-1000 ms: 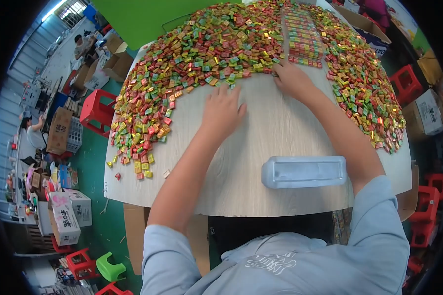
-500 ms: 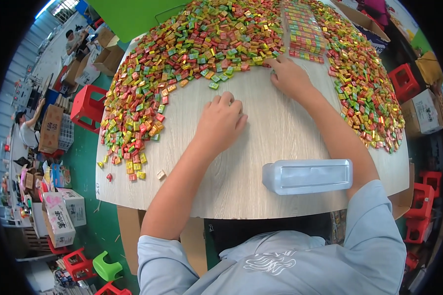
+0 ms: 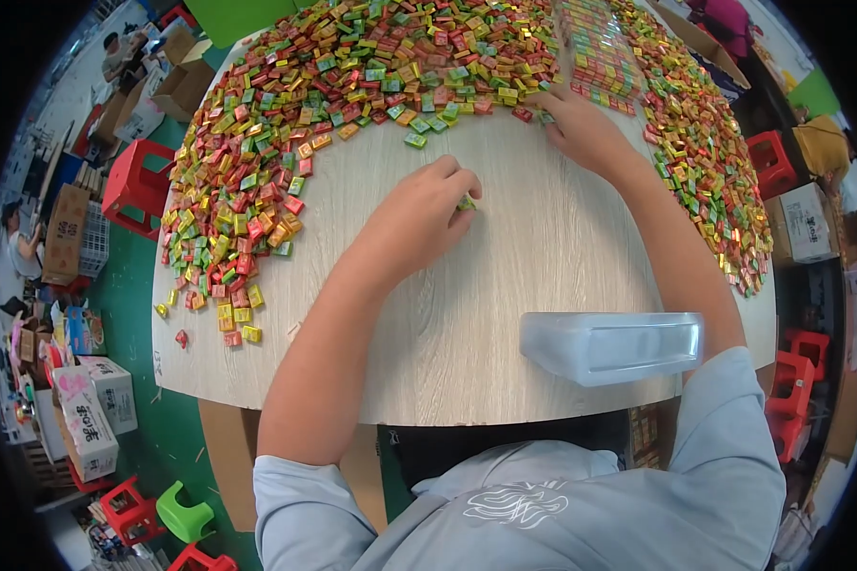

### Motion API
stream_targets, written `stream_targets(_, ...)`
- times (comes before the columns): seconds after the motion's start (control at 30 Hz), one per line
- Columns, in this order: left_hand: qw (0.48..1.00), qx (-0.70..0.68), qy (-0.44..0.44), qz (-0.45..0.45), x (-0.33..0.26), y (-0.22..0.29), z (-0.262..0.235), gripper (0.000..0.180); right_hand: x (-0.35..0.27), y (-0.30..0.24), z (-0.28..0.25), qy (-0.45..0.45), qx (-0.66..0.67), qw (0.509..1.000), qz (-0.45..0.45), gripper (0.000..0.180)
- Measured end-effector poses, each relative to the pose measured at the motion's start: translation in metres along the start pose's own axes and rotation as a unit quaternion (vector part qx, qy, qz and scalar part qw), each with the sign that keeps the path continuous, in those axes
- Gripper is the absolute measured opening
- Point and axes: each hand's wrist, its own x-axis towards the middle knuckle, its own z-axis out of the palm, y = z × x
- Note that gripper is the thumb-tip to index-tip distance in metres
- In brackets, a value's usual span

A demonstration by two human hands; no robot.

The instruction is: Packing small colorful rectangular items into transparent plastic containers at a factory workstation.

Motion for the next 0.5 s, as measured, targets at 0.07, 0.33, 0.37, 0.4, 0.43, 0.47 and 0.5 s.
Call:
stream_targets(0.07,1.0,-0.01,0.013,-0.008,-0.002,-0.002,-0.002,0.019,0.004,-0.004,0.003,-0.011,0.001,1.0,-0.004,0.035)
stream_targets(0.33,0.997,-0.035,0.03,-0.056,-0.005,-0.013,-0.002,0.033,-0.032,-0.061,-0.011,-0.087,0.125,0.986,-0.06,0.026)
stream_targets(0.37,0.997,-0.039,0.028,-0.057,-0.006,-0.01,0.0,0.033,-0.037,-0.07,-0.014,-0.104,0.139,0.983,-0.062,0.027)
stream_targets(0.4,0.998,-0.031,0.029,-0.053,-0.005,-0.007,0.0,0.036,-0.039,-0.078,-0.017,-0.119,0.153,0.979,-0.063,0.028)
stream_targets(0.43,0.998,-0.024,0.03,-0.05,-0.005,-0.005,0.001,0.039,-0.04,-0.082,-0.02,-0.126,0.17,0.976,-0.056,0.031)
stream_targets(0.47,0.998,-0.025,0.028,-0.048,-0.004,-0.005,0.003,0.039,-0.041,-0.08,-0.021,-0.126,0.17,0.976,-0.053,0.031)
stream_targets(0.5,0.999,-0.019,0.038,-0.035,-0.002,-0.006,0.006,0.041,-0.041,-0.078,-0.021,-0.124,0.185,0.973,-0.053,0.033)
